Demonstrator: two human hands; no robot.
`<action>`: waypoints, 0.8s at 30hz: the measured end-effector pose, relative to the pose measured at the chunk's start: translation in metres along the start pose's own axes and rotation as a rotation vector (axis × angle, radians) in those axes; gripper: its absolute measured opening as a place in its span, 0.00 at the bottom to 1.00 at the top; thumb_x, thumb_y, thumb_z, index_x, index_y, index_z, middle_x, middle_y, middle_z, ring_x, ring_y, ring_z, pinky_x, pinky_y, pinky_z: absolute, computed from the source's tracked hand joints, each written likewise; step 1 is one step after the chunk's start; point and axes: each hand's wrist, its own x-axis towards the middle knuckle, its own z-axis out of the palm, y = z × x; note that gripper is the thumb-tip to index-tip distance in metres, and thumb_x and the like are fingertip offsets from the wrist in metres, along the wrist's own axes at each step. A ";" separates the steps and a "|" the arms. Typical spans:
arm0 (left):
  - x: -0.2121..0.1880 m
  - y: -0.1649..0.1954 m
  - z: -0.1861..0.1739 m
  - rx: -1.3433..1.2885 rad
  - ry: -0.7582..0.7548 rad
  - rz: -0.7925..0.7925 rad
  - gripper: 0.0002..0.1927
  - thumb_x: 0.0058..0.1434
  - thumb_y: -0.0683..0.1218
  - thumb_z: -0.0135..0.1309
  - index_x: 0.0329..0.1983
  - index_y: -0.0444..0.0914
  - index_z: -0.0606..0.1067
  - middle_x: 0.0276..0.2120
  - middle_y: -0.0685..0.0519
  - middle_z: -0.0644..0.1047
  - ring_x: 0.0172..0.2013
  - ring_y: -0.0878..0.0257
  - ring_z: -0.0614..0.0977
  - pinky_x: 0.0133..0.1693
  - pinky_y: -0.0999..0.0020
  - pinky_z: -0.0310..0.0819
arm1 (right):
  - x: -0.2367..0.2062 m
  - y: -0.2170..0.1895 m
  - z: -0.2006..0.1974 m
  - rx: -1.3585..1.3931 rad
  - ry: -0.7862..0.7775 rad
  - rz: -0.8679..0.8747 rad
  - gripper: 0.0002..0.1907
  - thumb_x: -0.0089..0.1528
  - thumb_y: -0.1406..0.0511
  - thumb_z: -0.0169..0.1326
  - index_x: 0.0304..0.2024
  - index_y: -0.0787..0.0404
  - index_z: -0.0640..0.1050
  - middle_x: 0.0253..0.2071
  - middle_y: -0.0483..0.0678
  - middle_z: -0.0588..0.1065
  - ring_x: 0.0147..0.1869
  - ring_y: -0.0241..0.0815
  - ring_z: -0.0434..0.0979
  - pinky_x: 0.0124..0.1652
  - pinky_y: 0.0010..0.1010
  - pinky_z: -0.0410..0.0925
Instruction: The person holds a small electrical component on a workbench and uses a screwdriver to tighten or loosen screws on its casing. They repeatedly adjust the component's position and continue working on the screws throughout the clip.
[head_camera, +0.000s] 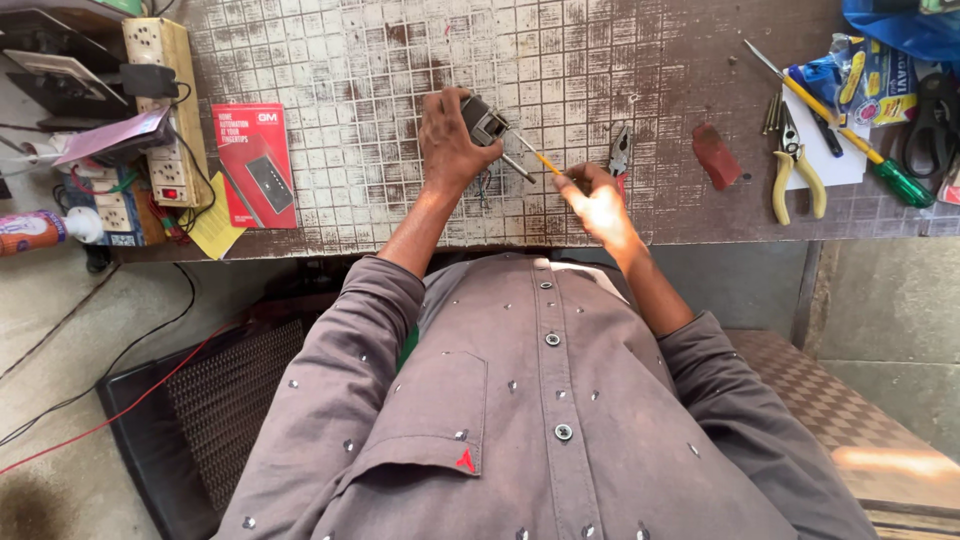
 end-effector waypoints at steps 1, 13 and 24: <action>-0.001 -0.001 0.000 -0.003 0.001 0.006 0.42 0.42 0.53 0.74 0.55 0.44 0.62 0.46 0.48 0.65 0.47 0.52 0.74 0.46 0.51 0.77 | -0.004 -0.002 -0.004 -0.180 0.090 -0.033 0.17 0.68 0.56 0.59 0.46 0.65 0.78 0.30 0.40 0.75 0.29 0.35 0.70 0.28 0.29 0.63; -0.023 -0.017 -0.019 -0.167 0.115 0.095 0.57 0.44 0.52 0.76 0.71 0.40 0.55 0.58 0.43 0.65 0.58 0.46 0.72 0.61 0.50 0.72 | 0.008 -0.042 0.018 -0.704 0.286 -0.435 0.11 0.65 0.63 0.60 0.45 0.64 0.79 0.42 0.59 0.77 0.47 0.58 0.77 0.47 0.44 0.70; -0.026 -0.046 -0.036 -0.186 0.092 0.021 0.59 0.46 0.63 0.72 0.73 0.39 0.54 0.58 0.40 0.66 0.58 0.43 0.71 0.59 0.45 0.68 | 0.071 -0.089 0.121 -0.658 -0.105 -0.281 0.08 0.62 0.67 0.59 0.40 0.67 0.82 0.32 0.55 0.81 0.35 0.48 0.83 0.36 0.37 0.74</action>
